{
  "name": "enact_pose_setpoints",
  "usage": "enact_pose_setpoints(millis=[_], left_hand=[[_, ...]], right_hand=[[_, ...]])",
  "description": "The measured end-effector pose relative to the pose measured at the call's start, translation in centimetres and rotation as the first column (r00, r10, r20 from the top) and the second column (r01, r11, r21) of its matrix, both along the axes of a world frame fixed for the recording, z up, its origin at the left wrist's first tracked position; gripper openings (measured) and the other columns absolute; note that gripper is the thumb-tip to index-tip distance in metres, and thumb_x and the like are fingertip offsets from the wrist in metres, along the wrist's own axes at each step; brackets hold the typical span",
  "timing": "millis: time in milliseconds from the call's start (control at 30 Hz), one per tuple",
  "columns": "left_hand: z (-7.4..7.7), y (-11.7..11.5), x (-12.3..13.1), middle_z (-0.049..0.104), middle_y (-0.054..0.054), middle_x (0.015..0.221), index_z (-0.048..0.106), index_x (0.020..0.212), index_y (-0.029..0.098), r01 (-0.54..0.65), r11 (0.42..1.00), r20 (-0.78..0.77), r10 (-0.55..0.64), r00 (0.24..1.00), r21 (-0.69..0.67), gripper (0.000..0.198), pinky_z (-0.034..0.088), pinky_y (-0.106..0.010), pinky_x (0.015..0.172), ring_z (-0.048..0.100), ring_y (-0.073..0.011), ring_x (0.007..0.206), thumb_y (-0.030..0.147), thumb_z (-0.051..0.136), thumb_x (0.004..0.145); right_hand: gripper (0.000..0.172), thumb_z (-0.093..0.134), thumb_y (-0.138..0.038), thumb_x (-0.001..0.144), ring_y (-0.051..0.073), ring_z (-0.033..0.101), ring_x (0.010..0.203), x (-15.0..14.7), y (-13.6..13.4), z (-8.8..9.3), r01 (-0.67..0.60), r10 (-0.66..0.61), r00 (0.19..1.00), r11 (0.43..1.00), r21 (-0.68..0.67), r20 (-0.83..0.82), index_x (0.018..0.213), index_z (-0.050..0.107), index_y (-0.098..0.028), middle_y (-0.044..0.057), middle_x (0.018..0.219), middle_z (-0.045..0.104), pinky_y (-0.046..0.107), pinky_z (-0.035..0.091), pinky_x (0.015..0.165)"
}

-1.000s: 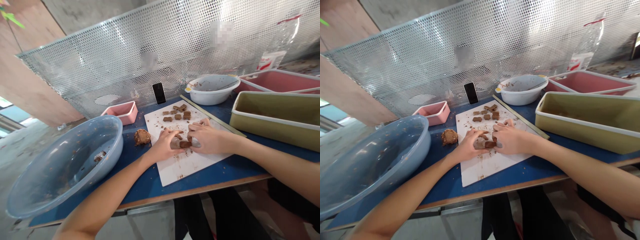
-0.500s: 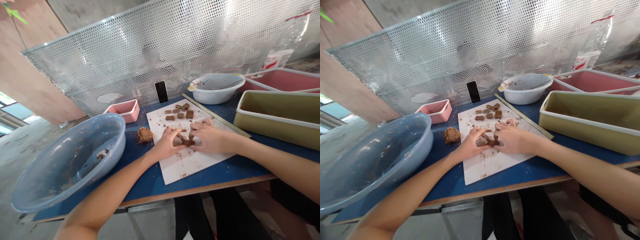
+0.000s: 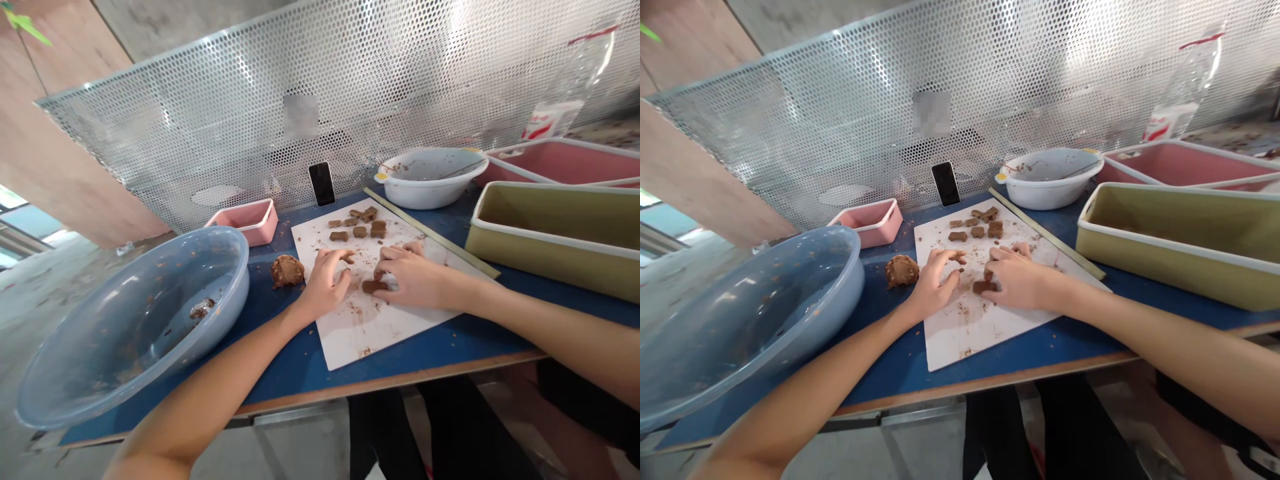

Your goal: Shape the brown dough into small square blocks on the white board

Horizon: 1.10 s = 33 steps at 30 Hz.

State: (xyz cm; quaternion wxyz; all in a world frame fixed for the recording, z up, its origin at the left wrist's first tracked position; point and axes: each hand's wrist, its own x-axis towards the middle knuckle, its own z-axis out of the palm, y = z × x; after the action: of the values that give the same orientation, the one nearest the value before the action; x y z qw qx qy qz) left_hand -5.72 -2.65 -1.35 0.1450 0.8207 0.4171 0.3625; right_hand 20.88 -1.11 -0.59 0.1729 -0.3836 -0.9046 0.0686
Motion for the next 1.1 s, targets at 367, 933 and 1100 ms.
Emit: enact_pose_setpoints(millis=[367,933,1100], left_hand=[[0.0,0.1,-0.1,0.076,-0.012,0.129,0.064,0.139,0.022,0.015,1.000,-0.021,-0.014,1.000,0.008,0.040,0.054,-0.053,0.120,0.065,-0.0323,0.132,0.014,0.056,0.100],[0.1,0.2,0.0,0.077,-0.010,0.122,0.066,0.132,0.022,-0.001,0.999,-0.003,0.001,1.000,0.038,0.041,0.056,-0.051,0.115,0.067,-0.0313,0.127,0.009,0.055,0.095],[-0.1,0.2,0.0,0.076,-0.010,0.124,0.066,0.134,0.022,-0.010,0.999,-0.010,0.010,1.000,0.036,0.041,0.056,-0.051,0.116,0.066,-0.0313,0.128,0.009,0.056,0.096]], right_hand=[[0.026,0.074,-0.047,0.101,0.029,0.070,0.098,-0.7,-0.5,0.2,0.012,-0.015,0.999,0.997,-0.072,-0.038,0.089,0.078,-0.025,0.009,0.102,0.073,0.050,0.040,0.096],[0.021,0.077,-0.041,0.097,0.027,0.066,0.094,-1.6,-1.3,0.3,0.070,-0.074,0.994,0.996,-0.054,-0.077,0.085,0.079,-0.025,0.007,0.097,0.071,0.048,0.037,0.095],[0.021,0.080,-0.044,0.096,0.029,0.066,0.099,-2.0,-1.4,0.4,0.103,-0.110,0.990,0.991,-0.081,-0.090,0.088,0.080,-0.025,0.008,0.102,0.072,0.050,0.038,0.100]])
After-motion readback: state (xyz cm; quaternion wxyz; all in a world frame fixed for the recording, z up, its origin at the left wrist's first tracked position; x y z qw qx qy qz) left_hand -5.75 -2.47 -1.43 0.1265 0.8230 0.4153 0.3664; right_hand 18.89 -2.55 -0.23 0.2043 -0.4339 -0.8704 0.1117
